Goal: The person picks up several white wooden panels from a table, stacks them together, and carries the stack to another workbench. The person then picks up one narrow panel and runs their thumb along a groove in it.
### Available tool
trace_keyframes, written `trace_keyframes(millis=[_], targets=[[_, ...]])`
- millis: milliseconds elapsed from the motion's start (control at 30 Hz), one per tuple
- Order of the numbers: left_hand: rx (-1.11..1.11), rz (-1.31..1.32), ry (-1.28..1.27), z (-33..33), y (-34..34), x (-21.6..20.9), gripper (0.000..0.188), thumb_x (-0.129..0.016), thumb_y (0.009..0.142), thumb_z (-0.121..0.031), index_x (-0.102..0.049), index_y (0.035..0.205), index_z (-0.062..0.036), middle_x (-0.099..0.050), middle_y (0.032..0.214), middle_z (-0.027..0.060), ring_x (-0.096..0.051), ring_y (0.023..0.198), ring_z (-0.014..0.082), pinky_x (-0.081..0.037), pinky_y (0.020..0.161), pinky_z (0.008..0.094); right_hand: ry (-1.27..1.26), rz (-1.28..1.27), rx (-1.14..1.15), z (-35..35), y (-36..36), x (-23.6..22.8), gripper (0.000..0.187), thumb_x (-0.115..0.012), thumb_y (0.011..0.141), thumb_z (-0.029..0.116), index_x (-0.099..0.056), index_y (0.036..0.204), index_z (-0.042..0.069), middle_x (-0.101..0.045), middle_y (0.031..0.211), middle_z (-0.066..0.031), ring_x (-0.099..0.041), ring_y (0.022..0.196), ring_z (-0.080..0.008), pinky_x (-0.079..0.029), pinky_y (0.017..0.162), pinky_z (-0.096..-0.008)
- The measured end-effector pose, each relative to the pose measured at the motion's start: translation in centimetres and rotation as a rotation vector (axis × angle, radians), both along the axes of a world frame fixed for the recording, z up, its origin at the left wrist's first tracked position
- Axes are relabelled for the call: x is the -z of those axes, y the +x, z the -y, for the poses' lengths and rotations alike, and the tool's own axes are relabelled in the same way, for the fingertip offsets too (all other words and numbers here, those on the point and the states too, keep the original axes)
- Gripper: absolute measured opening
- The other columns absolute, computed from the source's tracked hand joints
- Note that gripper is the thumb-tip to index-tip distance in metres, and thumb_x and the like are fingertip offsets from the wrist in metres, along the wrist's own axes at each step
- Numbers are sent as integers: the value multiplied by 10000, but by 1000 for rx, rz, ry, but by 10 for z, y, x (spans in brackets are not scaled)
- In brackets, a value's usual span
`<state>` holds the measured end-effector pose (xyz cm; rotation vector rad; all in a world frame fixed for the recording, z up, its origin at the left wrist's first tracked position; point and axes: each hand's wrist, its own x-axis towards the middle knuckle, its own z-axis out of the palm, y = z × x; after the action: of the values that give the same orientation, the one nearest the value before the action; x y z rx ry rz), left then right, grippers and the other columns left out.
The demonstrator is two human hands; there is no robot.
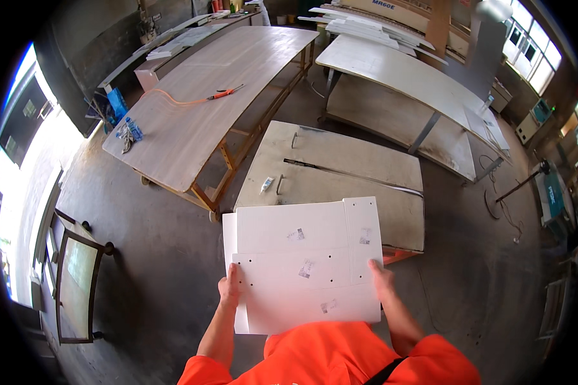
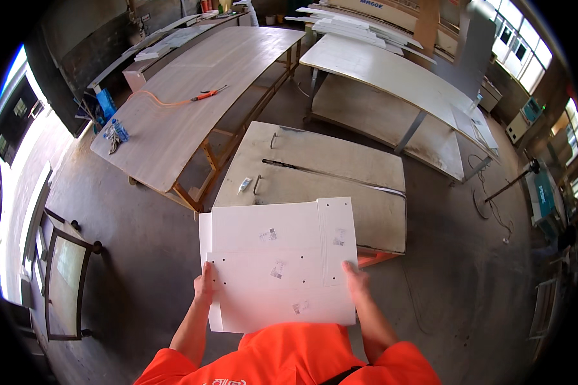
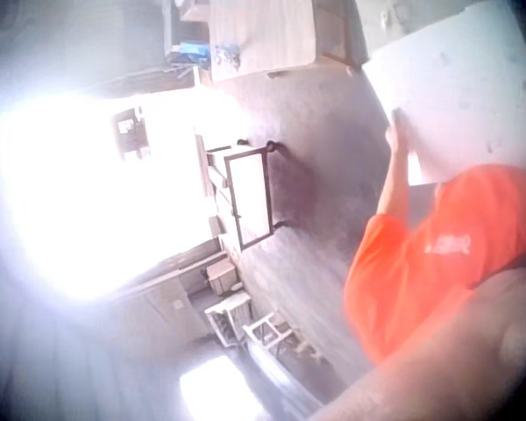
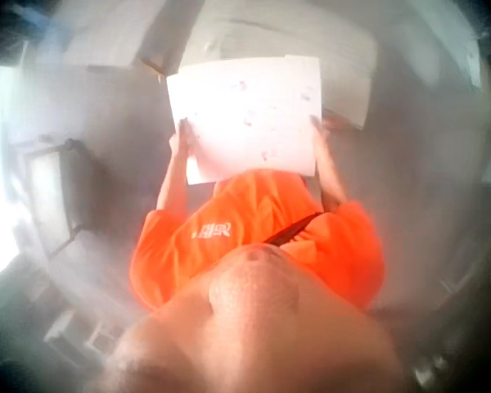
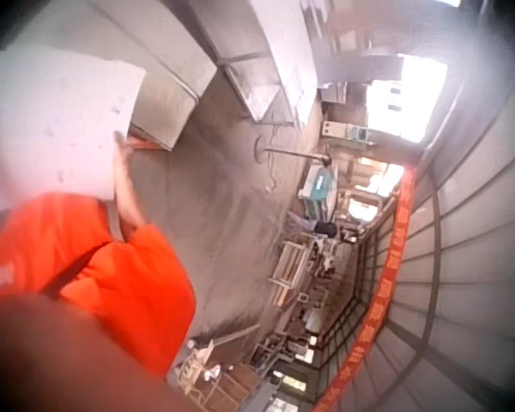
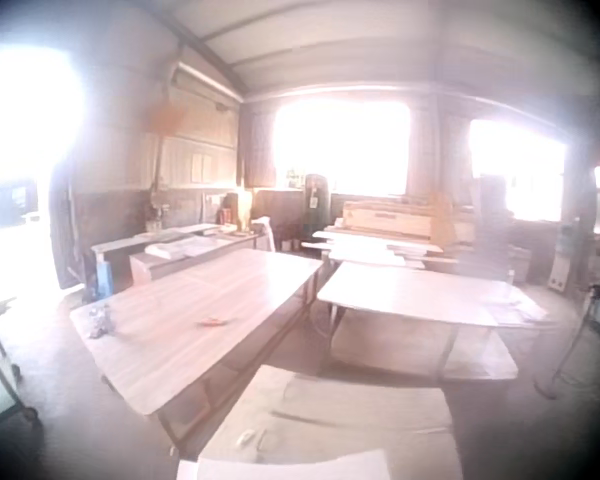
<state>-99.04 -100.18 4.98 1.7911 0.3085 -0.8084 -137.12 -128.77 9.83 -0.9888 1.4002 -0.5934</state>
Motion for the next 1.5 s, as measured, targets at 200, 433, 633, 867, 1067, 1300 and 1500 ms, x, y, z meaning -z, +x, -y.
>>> trace_keyframes(millis=[200, 433, 633, 867, 1067, 1300, 1500], targets=[[-311, -59, 35, 32, -74, 13, 737, -727, 779, -664, -669, 942, 52, -664, 947, 108, -636, 850, 207, -528, 726, 385, 83, -200, -283, 128, 28, 25, 719, -818, 767, 511, -671, 1067, -126, -703, 1011, -161, -672, 885, -213, -534, 748, -361], [-849, -264, -457, 137, -187, 34, 612, -726, 886, -468, -587, 1153, 64, -666, 1115, 140, -667, 978, 288, -561, 862, 473, 15, -239, -688, 321, 92, 53, 720, -849, 749, 486, -662, 1018, -156, -702, 967, -180, -690, 840, -231, -555, 715, -365], [-719, -232, -268, 235, -255, 43, 780, -680, 865, -602, -560, 1242, 70, -658, 1172, 148, -661, 1046, 259, -545, 892, 400, 35, -166, -898, 432, 175, 32, 753, -885, 695, 490, -667, 1017, -155, -710, 948, -201, -703, 823, -237, -573, 708, -360], [-653, -274, -292, 290, -270, 36, 866, -579, 904, -656, -427, 1427, 17, -548, 1395, 141, -550, 1252, 301, -430, 1067, 437, -312, -623, -1199, 493, 226, 39, 710, -867, 708, 469, -663, 1141, -55, -695, 1120, -195, -673, 1025, -306, -534, 895, -400], [-354, 126, 257, 256, -230, 15, 716, -727, 890, -412, -475, 1353, 73, -562, 1314, 189, -567, 1199, 331, -451, 1019, 441, -1038, -459, -661, 435, 169, 38, 797, -825, 778, 338, -463, 1387, -27, -436, 1455, -240, -414, 1355, -375, -364, 1109, -462], [382, 797, 440, 272, -29, -19, 484, -730, 895, -292, -603, 1225, 40, -654, 1161, 198, -626, 1082, 314, -482, 940, 385, -423, -281, -144, 284, 26, 92, 778, -784, 828, 220, -369, 1415, -78, -476, 1407, -260, -482, 1302, -342, -390, 1088, -415], [579, 318, 311, 291, 10, 0, 390, -678, 933, -332, -665, 1122, 9, -713, 861, 67, -631, 786, 109, -515, 719, 314, -28, -3, 89, 238, 50, 73, 546, -774, 835, 147, -514, 1280, -33, -642, 1171, -150, -629, 1029, -214, -508, 887, -357]])
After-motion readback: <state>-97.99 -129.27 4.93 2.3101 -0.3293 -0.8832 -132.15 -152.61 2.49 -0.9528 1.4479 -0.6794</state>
